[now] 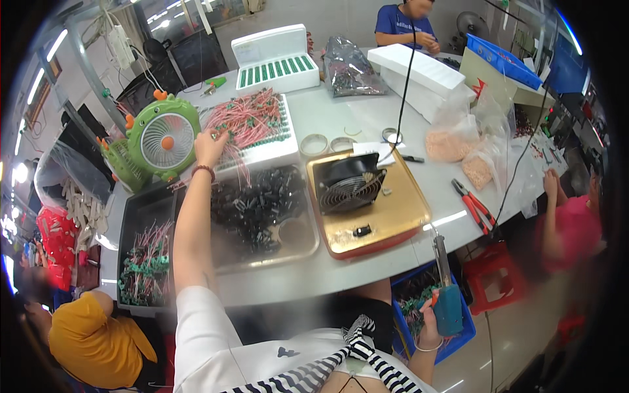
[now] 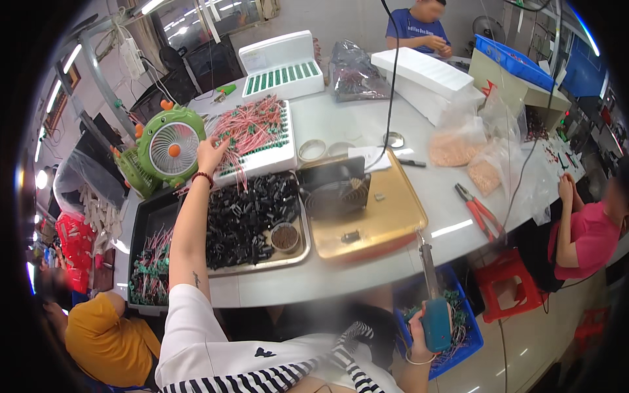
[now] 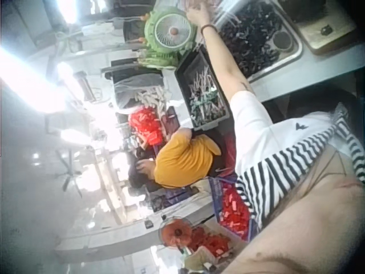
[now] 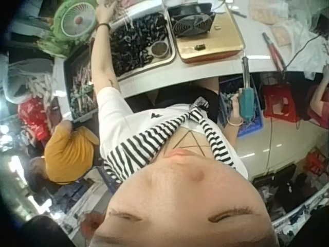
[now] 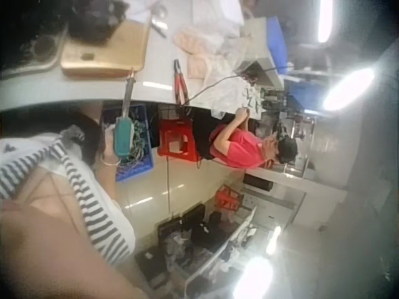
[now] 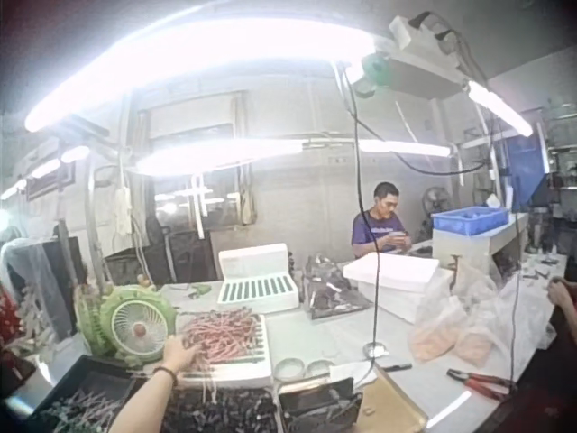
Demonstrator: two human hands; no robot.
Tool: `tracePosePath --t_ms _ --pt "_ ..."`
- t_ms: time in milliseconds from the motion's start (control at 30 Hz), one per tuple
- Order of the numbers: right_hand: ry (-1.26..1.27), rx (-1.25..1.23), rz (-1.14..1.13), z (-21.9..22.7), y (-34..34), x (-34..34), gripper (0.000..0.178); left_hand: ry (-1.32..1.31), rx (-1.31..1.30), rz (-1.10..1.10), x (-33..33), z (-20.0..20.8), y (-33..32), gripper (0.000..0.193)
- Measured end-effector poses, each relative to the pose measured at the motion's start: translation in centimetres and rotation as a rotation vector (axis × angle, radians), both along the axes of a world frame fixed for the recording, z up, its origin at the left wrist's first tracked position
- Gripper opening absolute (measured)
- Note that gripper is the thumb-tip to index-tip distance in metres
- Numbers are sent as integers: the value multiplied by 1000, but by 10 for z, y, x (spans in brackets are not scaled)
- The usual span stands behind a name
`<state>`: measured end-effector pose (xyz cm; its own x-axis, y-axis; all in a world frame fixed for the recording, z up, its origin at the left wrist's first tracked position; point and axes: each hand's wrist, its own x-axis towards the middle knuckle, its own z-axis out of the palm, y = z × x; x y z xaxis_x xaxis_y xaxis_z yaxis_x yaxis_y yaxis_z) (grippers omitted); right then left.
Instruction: Soldering wires onto small electronic circuit boards at a factory workstation.
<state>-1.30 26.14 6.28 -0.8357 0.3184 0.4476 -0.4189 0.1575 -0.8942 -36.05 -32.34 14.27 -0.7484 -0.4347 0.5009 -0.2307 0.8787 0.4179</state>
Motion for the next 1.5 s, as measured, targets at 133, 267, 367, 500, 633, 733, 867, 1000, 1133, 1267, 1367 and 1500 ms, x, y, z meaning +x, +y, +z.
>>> tracePosePath --t_ms 133,267,367,500,633,733,867,1000,1133,1267,1367,1500 --pt "-1 -165 60 10 -13 -24 49 -252 4 -146 -13 7 -1 35" --pt "-9 -181 100 12 -16 -41 52 -254 213 -171 -15 6 -29 39" --pt "-50 -161 103 15 -19 -47 54 -177 165 -172 -3 28 3 37" --pt "-79 -240 170 12 -24 -49 58 -191 -29 -318 18 45 28 37" --pt "-59 -501 252 -2 -18 -50 38 -288 -54 -384 24 44 31 40" --pt "-112 -597 262 1 -18 -49 25 -247 33 -340 16 29 2 37" --pt "-113 -69 100 5 -14 -43 24 44 -485 -62 35 23 31 27" --pt "-123 -186 96 -3 -9 -34 47 103 -357 -467 29 21 59 13" --pt "-90 -210 113 9 -16 -40 36 -327 -465 -268 14 5 67 32" --pt "-76 -165 79 10 -16 -39 25 -401 -334 -3 2 -3 58 41" --pt "-89 -126 37 11 -17 -38 25 -445 -296 8 1 -4 57 37" --pt "-145 -104 61 -11 -4 -32 47 -308 -349 59 -2 -14 62 21"
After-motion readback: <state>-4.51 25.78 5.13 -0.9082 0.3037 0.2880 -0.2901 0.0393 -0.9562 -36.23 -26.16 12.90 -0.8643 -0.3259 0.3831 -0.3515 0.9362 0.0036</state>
